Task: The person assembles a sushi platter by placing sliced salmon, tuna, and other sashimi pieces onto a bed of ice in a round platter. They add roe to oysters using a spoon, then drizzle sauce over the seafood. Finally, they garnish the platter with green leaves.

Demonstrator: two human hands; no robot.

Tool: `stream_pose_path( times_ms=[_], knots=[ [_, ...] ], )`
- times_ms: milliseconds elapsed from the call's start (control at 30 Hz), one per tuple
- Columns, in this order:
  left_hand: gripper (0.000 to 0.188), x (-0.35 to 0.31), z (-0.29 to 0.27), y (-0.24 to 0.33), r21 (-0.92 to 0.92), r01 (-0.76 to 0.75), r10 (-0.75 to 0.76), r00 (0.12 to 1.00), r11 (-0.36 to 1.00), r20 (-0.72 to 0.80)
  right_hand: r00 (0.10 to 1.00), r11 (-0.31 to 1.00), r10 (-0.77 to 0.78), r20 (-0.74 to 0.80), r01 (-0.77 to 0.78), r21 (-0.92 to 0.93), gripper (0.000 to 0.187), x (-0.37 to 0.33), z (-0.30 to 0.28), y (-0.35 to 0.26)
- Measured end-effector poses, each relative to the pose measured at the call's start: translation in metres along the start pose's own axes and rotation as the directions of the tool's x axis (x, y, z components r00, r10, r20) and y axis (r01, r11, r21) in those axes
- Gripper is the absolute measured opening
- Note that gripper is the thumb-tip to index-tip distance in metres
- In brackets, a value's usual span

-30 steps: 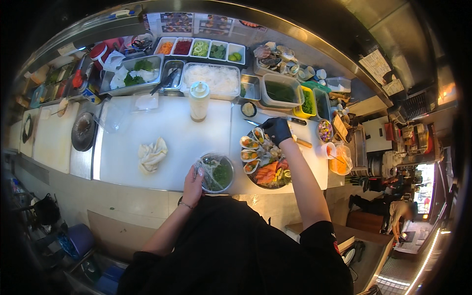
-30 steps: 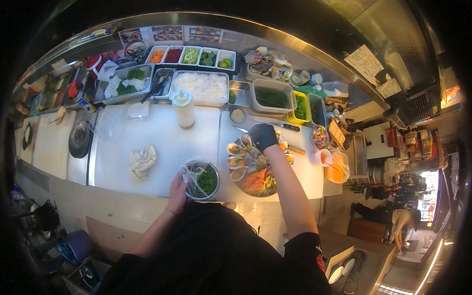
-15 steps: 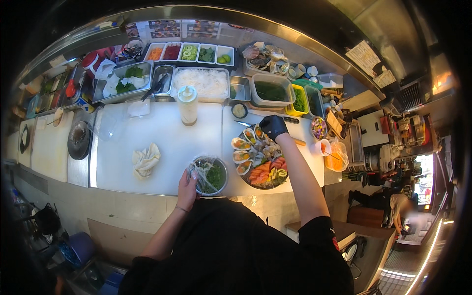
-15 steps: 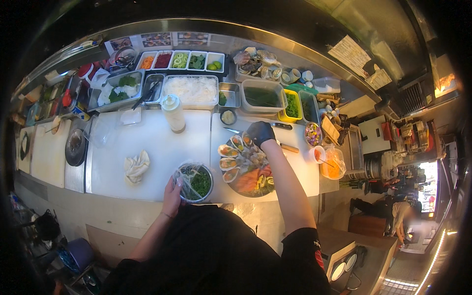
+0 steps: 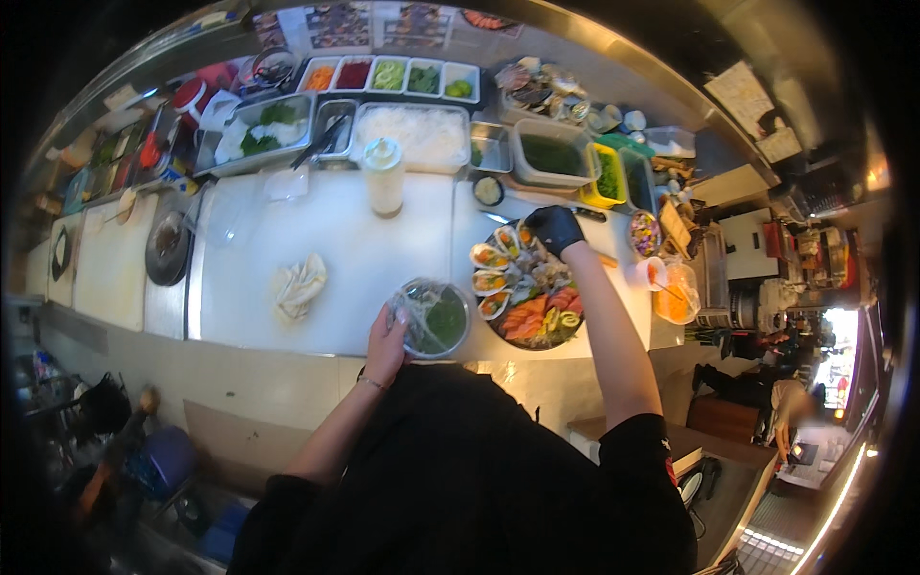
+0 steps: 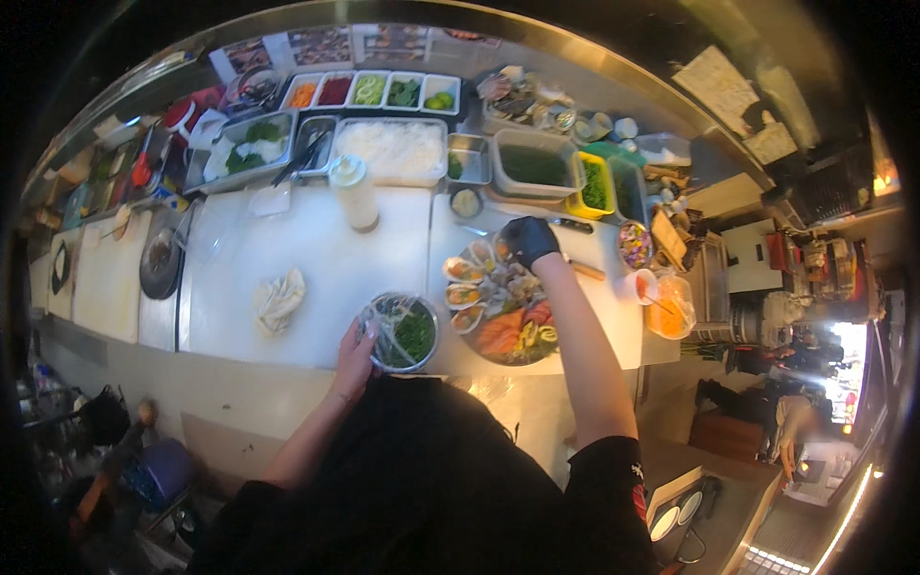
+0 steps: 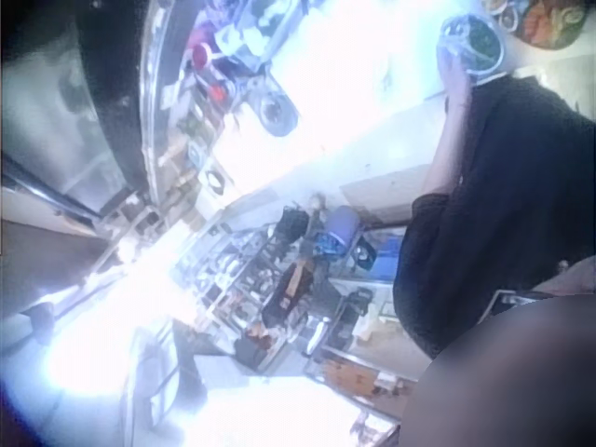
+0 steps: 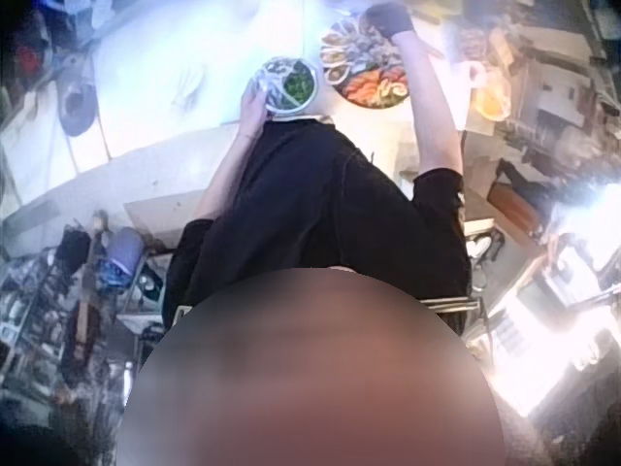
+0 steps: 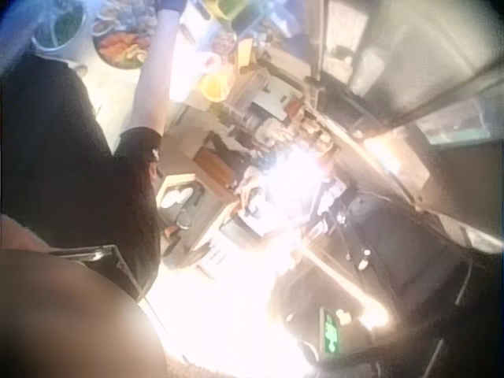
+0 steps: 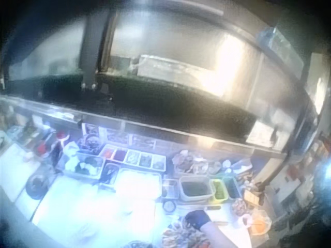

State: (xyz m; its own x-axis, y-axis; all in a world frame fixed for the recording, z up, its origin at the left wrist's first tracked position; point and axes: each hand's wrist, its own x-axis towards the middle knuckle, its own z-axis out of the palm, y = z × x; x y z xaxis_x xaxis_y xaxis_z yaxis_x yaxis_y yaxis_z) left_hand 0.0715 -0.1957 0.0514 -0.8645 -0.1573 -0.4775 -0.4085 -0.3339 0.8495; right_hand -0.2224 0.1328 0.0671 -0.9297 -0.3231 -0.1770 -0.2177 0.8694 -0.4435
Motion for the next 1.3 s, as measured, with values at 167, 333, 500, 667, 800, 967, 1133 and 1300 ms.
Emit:
stream_pose_path(
  times_ms=[167, 333, 500, 667, 800, 967, 1133, 1300],
  knots=[
    [0.039, 0.007, 0.002, -0.005, -0.003, -0.034, 0.034, 0.999, 0.999, -0.020, 0.994, 1.000, 0.021, -0.111, -0.022, -0.010, 0.019, -0.009, -0.002, -0.021],
    [0.039, 0.010, 0.002, -0.008, 0.055, -0.106, 0.106, 0.994, 0.993, 0.000, 0.971, 0.984, -0.128, -0.200, 0.150, 0.099, 0.014, -0.057, -0.005, -0.092],
    [0.041, 0.003, 0.009, 0.002, 0.021, 0.000, 0.000, 0.999, 1.000, 0.040, 0.843, 0.898, -0.409, 0.349, 0.440, -0.009, 0.022, -0.151, 0.051, -0.185],
    [0.038, -0.004, 0.022, 0.015, 0.040, 0.069, -0.070, 0.997, 0.997, 0.028, 0.907, 0.945, -0.325, 0.267, 0.318, 0.071, 0.015, -0.164, 0.066, -0.200],
    [0.035, -0.006, 0.029, 0.017, 0.012, 0.023, -0.024, 0.998, 1.000, 0.053, 0.914, 0.948, -0.310, 0.263, 0.318, 0.013, 0.015, -0.169, 0.063, -0.199],
    [0.033, -0.005, 0.031, 0.016, 0.038, 0.014, -0.016, 0.998, 0.999, 0.061, 0.924, 0.957, -0.277, 0.264, 0.290, -0.010, 0.015, -0.167, 0.058, -0.196],
    [0.033, 0.002, 0.040, 0.017, 0.004, -0.137, 0.137, 0.990, 0.990, 0.038, 0.918, 0.956, -0.271, 0.290, 0.291, -0.029, 0.018, -0.166, 0.046, -0.197],
    [0.032, 0.000, 0.041, 0.023, -0.012, 0.018, -0.017, 0.998, 1.000, 0.060, 0.933, 0.933, -0.357, 0.046, 0.354, 0.062, 0.015, -0.153, 0.033, -0.174]
  ],
)
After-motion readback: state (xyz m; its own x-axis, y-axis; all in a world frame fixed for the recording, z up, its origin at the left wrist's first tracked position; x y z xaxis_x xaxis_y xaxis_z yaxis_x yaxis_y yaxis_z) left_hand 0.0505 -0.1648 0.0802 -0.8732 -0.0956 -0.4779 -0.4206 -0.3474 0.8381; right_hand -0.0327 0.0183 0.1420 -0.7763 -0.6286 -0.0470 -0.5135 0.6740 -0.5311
